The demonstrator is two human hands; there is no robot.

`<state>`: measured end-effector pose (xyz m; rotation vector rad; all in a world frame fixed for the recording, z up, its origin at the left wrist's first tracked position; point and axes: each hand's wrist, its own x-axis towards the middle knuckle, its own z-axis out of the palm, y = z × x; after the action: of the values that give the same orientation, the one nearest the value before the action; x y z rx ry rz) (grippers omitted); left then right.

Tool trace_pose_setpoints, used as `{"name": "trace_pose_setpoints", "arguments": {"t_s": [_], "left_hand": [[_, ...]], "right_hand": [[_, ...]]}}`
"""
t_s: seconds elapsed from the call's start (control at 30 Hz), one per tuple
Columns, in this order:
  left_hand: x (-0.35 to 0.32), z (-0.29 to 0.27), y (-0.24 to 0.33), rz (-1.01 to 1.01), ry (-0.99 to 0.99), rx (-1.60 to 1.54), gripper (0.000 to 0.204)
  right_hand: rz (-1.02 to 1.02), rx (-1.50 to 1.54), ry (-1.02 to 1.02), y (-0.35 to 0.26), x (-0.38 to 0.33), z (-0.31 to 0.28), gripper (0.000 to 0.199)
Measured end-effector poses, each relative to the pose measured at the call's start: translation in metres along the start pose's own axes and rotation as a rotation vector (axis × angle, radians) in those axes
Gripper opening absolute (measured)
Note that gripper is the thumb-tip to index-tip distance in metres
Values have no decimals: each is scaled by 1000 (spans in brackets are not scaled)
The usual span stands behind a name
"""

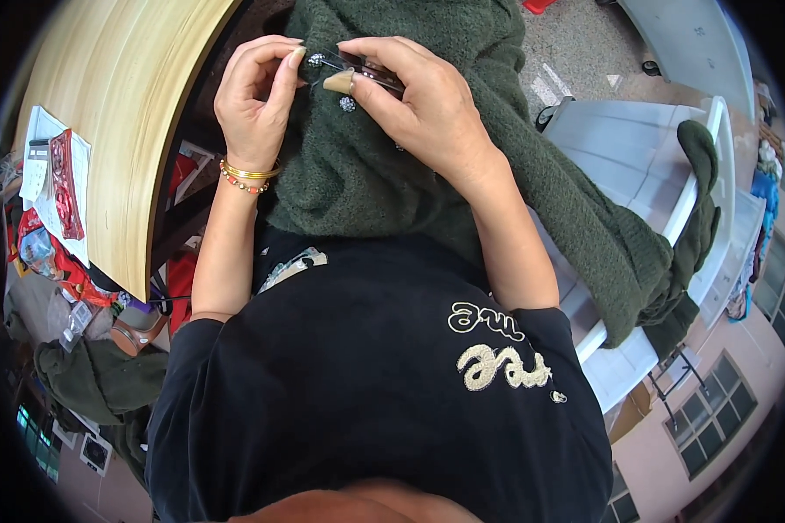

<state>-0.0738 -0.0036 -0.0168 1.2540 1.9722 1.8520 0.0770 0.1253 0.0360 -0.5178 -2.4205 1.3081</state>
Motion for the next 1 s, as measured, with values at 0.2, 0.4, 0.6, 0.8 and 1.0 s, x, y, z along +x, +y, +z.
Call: {"name": "trace_pose_setpoints", "arguments": {"t_s": [0.2, 0.4, 0.6, 0.8, 1.0], "left_hand": [[1, 2, -3, 25, 51, -58, 7], [2, -7, 4, 122, 69, 67, 9], [-1, -10, 14, -345, 6, -428, 12], [-4, -12, 14, -399, 43, -456, 13], [-6, -12, 15, -359, 16, -373, 16]], "right_hand": [[-27, -92, -35, -6, 6, 0, 34], [-12, -84, -42, -8, 7, 4, 36], [-2, -9, -32, -7, 6, 8, 37], [-12, -11, -35, -6, 7, 8, 37], [-7, 19, -15, -4, 5, 8, 36]]}}
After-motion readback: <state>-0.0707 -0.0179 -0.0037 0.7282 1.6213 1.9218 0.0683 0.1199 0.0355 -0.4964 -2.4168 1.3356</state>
